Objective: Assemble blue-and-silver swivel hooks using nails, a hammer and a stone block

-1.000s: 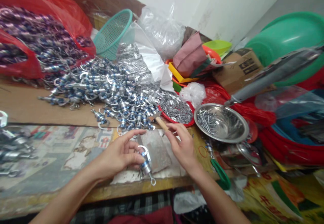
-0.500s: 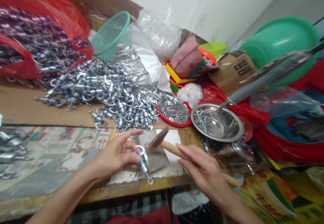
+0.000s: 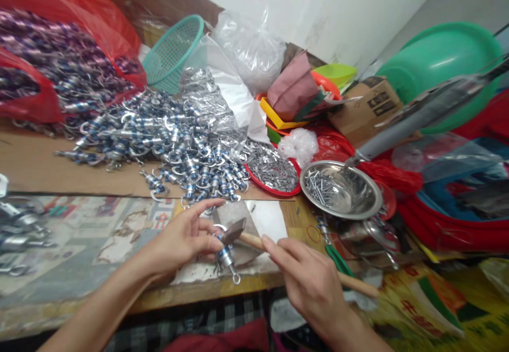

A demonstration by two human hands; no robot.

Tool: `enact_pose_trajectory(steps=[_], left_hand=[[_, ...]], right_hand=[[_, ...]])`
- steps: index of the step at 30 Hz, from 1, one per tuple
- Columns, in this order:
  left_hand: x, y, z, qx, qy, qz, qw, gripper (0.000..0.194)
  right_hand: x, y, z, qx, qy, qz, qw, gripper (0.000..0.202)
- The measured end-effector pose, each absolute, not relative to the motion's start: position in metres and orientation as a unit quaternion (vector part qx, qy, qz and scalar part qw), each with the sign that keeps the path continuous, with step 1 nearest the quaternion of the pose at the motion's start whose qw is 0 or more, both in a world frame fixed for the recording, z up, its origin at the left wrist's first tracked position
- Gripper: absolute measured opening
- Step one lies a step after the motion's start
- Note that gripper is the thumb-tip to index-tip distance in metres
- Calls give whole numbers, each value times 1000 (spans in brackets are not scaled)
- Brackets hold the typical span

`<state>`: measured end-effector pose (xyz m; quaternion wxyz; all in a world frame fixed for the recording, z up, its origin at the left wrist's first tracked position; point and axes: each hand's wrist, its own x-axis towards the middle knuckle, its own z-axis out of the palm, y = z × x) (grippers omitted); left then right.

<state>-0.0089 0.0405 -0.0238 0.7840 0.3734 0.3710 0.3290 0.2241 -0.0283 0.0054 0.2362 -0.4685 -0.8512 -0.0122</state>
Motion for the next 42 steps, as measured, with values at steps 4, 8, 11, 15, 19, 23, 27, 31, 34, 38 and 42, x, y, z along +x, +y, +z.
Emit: enact_pose_trajectory(steps=[4, 8, 11, 15, 19, 23, 27, 31, 34, 38, 42], left_hand=[[-12, 38, -23, 398, 396, 324, 762, 71], [-14, 35, -18, 484, 477, 304, 668, 17], [-12, 35, -13, 567, 493, 326, 574, 6], [-8, 33, -12, 641, 489, 350, 477, 9], [-6, 28, -15, 651, 484, 381, 443, 6], [-6, 25, -15, 647, 475, 382, 458, 11], [-4, 23, -14, 636, 485, 385, 460, 13], [-1, 21, -17, 612, 509, 389, 463, 24], [-1, 20, -20, 593, 516, 391, 479, 31], [-1, 20, -19, 588, 518, 394, 480, 32], [0, 21, -17, 598, 510, 400, 471, 32]], right_hand=[[227, 2, -12, -556, -769, 98, 298, 38], [229, 50, -34, -588, -745, 128, 287, 33], [230, 83, -37, -602, -747, 105, 260, 26], [242, 126, -29, -662, -704, 38, 255, 28], [258, 152, -23, -689, -684, 31, 238, 21], [256, 144, -16, -686, -674, 43, 272, 18], [226, 101, -6, -650, -685, 117, 309, 22], [191, 50, 0, -500, -720, 268, 400, 14], [179, 28, 0, -422, -749, 292, 419, 30], [173, 18, -2, -432, -711, 330, 446, 29], [165, 15, -3, -455, -667, 362, 466, 33]])
